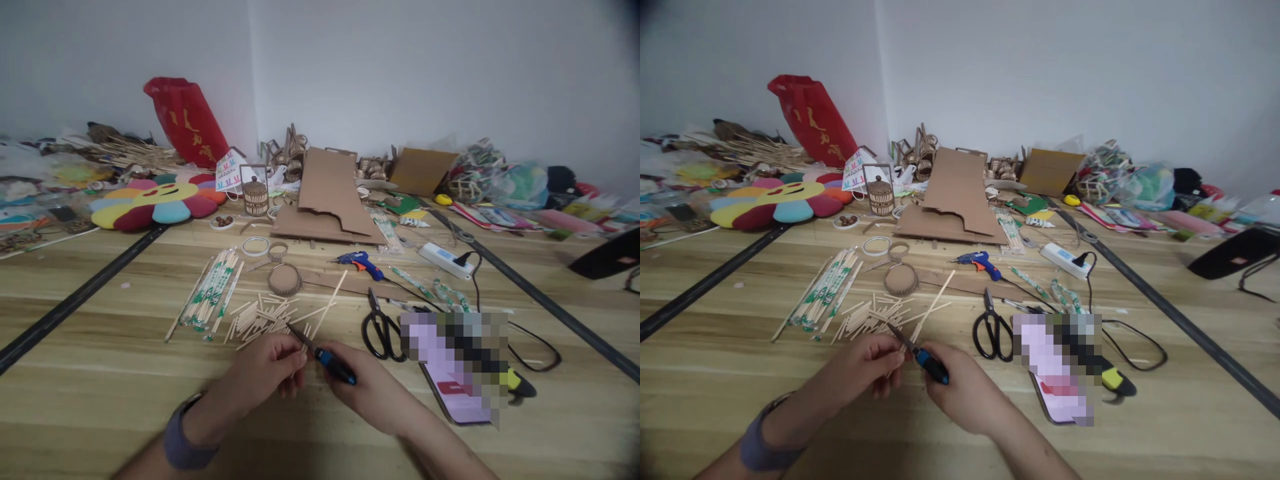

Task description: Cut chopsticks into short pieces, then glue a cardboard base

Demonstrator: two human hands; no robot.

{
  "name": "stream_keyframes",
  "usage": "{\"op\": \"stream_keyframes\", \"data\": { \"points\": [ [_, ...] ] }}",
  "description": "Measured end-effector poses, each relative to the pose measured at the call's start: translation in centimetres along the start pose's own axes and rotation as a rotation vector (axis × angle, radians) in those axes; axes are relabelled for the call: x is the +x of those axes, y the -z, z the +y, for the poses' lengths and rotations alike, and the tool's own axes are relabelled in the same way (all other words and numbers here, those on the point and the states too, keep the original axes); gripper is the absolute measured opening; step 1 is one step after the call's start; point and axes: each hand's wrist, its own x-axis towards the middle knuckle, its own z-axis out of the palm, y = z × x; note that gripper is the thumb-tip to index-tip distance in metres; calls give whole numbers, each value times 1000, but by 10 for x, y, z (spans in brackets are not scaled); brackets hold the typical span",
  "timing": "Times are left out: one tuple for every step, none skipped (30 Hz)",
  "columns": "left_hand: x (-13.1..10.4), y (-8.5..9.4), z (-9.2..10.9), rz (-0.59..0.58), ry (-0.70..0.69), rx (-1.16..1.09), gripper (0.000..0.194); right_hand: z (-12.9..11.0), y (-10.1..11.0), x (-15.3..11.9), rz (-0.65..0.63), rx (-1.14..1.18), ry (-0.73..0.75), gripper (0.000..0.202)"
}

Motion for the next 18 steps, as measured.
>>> {"op": "stream_keyframes", "data": {
  "points": [
    [0, 0, 0, 4, -11, 7, 36, 0, 1, 0, -7, 8, 0, 34],
    [0, -1, 1, 9, -19, 10, 36, 1, 2, 0, -16, 21, 7, 36],
    [-1, -1, 2, 9, -23, 13, 37, 2, 4, -1, -30, 41, 15, 38],
    [-1, -2, 3, 6, -23, 15, 38, 2, 6, -1, -52, 72, 17, 39],
    [-2, -3, 4, 1, -21, 15, 39, 2, 9, -1, -80, 123, 10, 40],
    [-3, -3, 5, -5, -19, 15, 40, 2, 11, -2, -110, 190, -8, 40],
    [-3, -4, 5, -11, -16, 12, 41, 1, 13, -2, -137, 262, -36, 38],
    [-4, -4, 6, -19, -11, 6, 43, 1, 14, -2, -161, 329, -67, 35],
    [-4, -5, 5, -23, -4, -3, 44, 0, 15, -2, -178, 383, -92, 33],
    [-3, -5, 5, -26, 1, -14, 45, -1, 15, -2, -185, 418, -110, 32],
    [-3, -5, 4, -29, 7, -23, 45, -2, 15, -2, -185, 433, -118, 32],
    [-3, -5, 3, -29, 13, -28, 45, -3, 14, -2, -180, 432, -121, 33],
    [-2, -5, 3, -25, 21, -30, 45, -3, 14, -2, -175, 419, -115, 33],
    [-2, -4, 3, -17, 28, -30, 44, -4, 13, -2, -168, 397, -105, 33],
    [-1, -4, 3, -11, 32, -27, 43, -3, 12, -2, -157, 367, -91, 33],
    [-1, -4, 3, -7, 33, -21, 43, -3, 12, -1, -147, 334, -78, 32],
    [-1, -4, 4, -4, 32, -15, 42, -3, 11, -1, -139, 303, -65, 32],
    [0, -4, 4, -4, 28, -8, 42, -2, 11, -1, -133, 276, -55, 32]
  ]
}}
